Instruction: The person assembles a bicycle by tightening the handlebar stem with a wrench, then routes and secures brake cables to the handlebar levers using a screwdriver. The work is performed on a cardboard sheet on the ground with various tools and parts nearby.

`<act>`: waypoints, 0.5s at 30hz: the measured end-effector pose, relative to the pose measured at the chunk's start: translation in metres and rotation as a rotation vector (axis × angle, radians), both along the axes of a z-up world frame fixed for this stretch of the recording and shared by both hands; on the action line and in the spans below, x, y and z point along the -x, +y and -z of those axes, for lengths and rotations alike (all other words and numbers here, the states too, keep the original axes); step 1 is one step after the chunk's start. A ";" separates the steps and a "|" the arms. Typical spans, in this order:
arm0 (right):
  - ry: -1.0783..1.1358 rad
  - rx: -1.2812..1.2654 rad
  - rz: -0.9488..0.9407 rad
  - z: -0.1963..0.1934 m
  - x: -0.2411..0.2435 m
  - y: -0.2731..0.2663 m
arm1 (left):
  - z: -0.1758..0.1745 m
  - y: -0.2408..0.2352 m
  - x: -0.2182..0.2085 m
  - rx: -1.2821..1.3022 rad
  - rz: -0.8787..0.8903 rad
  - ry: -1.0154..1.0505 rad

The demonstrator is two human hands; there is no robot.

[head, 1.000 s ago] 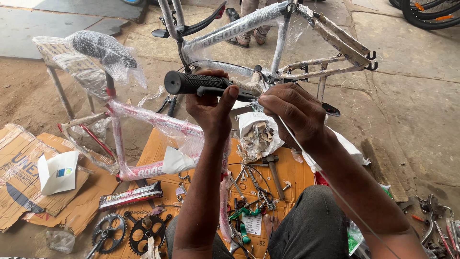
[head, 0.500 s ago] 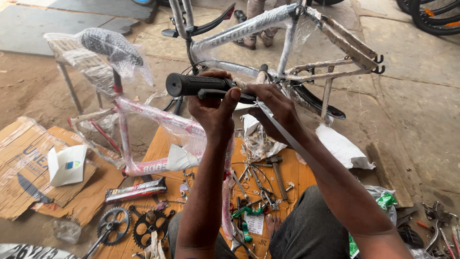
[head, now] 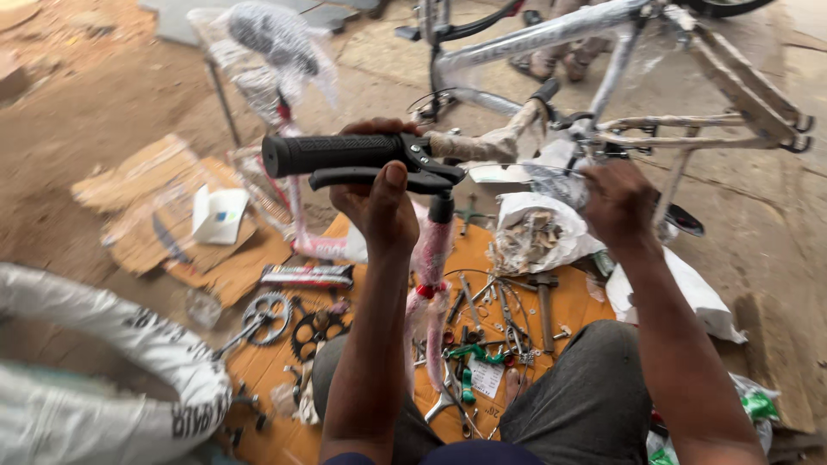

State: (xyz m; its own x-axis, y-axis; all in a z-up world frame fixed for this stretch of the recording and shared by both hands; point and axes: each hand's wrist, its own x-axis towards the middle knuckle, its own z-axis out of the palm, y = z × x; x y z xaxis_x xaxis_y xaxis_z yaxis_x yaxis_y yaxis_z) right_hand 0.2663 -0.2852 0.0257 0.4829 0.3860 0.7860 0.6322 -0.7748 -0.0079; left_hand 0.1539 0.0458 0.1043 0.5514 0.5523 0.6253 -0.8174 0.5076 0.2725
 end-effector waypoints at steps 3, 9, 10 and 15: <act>0.196 -0.028 0.042 0.034 0.008 -0.020 | 0.002 0.015 0.023 0.018 -0.038 -0.011; -0.064 -0.078 0.018 -0.015 0.062 0.052 | 0.000 0.040 0.067 -0.002 -0.117 -0.079; -0.042 -0.186 -0.195 -0.033 0.078 0.072 | 0.001 0.041 0.074 0.013 -0.121 -0.067; -0.095 -0.171 -0.773 -0.107 0.101 0.208 | 0.002 0.057 0.104 0.018 -0.134 -0.046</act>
